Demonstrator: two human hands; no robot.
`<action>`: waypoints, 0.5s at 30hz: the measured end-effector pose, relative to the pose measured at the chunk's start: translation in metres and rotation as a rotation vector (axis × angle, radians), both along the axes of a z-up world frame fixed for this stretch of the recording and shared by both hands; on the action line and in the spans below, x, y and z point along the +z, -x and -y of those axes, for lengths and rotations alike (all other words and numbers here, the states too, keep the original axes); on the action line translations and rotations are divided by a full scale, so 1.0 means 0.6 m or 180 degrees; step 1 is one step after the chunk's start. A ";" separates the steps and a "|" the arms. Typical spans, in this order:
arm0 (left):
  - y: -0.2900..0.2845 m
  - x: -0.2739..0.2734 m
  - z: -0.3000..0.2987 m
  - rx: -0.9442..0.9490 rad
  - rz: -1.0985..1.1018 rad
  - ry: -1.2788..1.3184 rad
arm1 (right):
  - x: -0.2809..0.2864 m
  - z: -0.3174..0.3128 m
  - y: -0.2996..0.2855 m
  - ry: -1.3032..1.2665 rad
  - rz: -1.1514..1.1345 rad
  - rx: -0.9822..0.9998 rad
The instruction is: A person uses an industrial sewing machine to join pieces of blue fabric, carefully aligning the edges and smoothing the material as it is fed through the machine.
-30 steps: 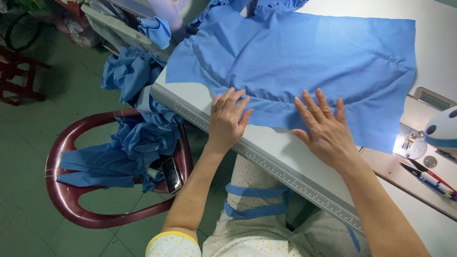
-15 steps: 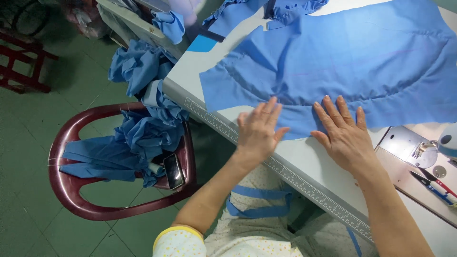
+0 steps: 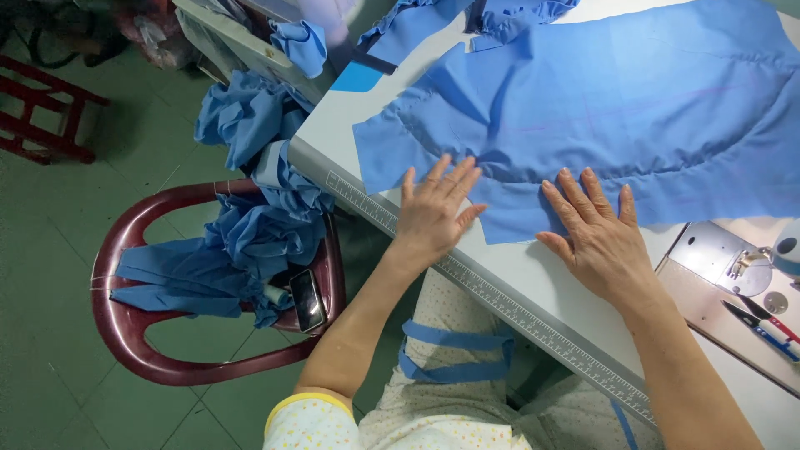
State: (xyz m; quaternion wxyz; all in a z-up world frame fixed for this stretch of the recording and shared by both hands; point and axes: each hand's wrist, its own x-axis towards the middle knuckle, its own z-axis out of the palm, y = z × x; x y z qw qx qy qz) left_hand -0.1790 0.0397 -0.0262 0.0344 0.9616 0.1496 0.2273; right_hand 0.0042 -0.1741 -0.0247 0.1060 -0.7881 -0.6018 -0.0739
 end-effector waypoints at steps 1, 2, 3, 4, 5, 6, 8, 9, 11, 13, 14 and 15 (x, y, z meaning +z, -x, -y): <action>0.000 -0.002 -0.015 0.0243 -0.0164 0.0104 | 0.001 -0.001 0.000 0.0039 -0.0019 -0.0015; 0.000 -0.003 -0.031 0.0487 -0.0329 0.0208 | 0.003 -0.001 0.000 0.0078 -0.0038 -0.0030; 0.004 0.002 -0.048 0.0501 -0.0331 0.0205 | 0.003 -0.001 0.000 0.0074 -0.0041 -0.0016; 0.008 0.007 -0.066 0.0707 -0.0453 0.0404 | 0.002 -0.001 0.001 0.0067 -0.0054 -0.0009; 0.010 0.013 -0.083 0.0903 -0.0574 0.0600 | 0.002 0.000 0.000 0.0056 -0.0068 -0.0013; 0.014 0.006 -0.094 0.0909 -0.0575 0.0593 | 0.001 0.000 0.000 0.0049 -0.0070 -0.0008; 0.023 -0.008 -0.118 0.1245 -0.0279 0.0389 | 0.001 0.000 -0.001 0.0076 -0.0117 -0.0007; 0.023 -0.005 -0.105 0.1244 -0.0273 0.0379 | -0.001 0.000 0.000 0.0064 -0.0113 -0.0008; 0.023 0.001 -0.079 0.0933 0.0170 0.0048 | -0.006 0.001 0.000 -0.0029 0.0023 -0.0006; 0.018 -0.008 -0.076 0.0771 0.0174 0.0058 | -0.003 0.001 -0.003 0.0013 -0.0031 -0.0008; 0.019 -0.014 -0.074 0.0615 0.0178 0.0070 | -0.003 0.000 -0.002 0.0057 -0.0086 -0.0006; 0.018 -0.014 -0.076 0.0626 0.0180 0.0071 | -0.003 0.001 -0.002 0.0058 -0.0083 0.0006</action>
